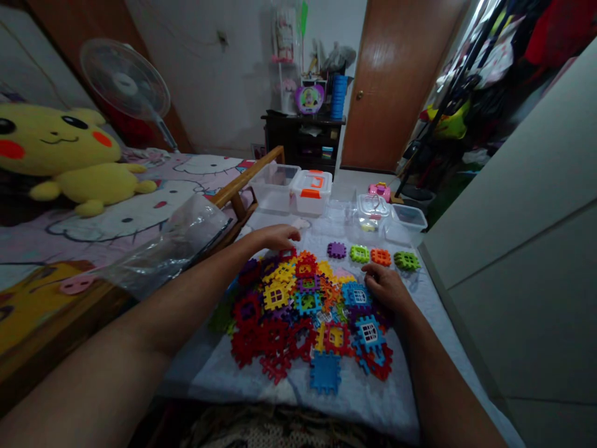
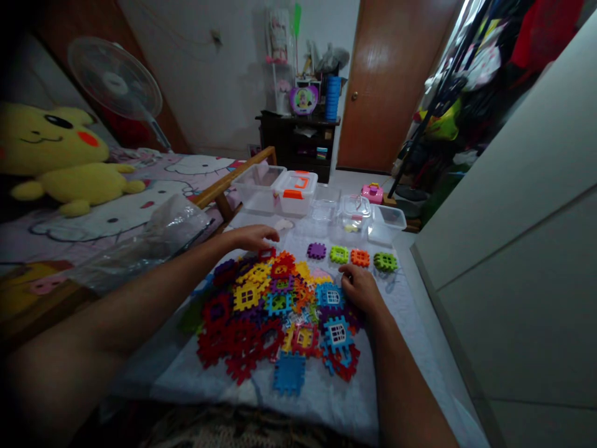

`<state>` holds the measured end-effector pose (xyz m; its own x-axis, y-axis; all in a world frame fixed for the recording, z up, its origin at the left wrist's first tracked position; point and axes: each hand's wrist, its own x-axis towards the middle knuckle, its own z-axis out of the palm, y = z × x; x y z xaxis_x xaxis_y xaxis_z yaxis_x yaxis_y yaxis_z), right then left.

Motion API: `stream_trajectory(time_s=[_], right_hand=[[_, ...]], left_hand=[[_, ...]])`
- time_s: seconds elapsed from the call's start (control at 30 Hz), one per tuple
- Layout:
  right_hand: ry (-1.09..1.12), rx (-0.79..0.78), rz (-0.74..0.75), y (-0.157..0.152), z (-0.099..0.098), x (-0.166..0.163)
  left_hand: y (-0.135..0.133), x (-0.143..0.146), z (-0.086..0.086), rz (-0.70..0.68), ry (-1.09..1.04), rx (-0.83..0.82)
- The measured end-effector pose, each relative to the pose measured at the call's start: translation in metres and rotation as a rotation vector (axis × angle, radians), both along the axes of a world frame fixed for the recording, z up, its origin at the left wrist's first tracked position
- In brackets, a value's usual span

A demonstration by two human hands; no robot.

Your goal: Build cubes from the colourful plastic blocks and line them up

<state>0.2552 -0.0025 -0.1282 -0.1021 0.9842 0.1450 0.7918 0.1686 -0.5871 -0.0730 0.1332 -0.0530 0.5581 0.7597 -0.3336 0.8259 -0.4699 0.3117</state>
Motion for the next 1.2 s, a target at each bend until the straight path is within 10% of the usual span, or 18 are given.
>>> stream_trajectory(time_s=[0.27,0.93,1.2], right_hand=[[-0.005,-0.019,-0.007,0.0,-0.003,0.001],[-0.005,-0.006,-0.005,0.0,-0.004,0.001],[-0.019,-0.008,-0.008,0.0,-0.007,0.001]], left_hand=[[-0.012,-0.011,-0.025,0.073,0.046,0.013],[-0.01,0.035,-0.011,-0.019,0.038,0.031],[-0.005,0.029,0.002,0.052,-0.095,0.282]])
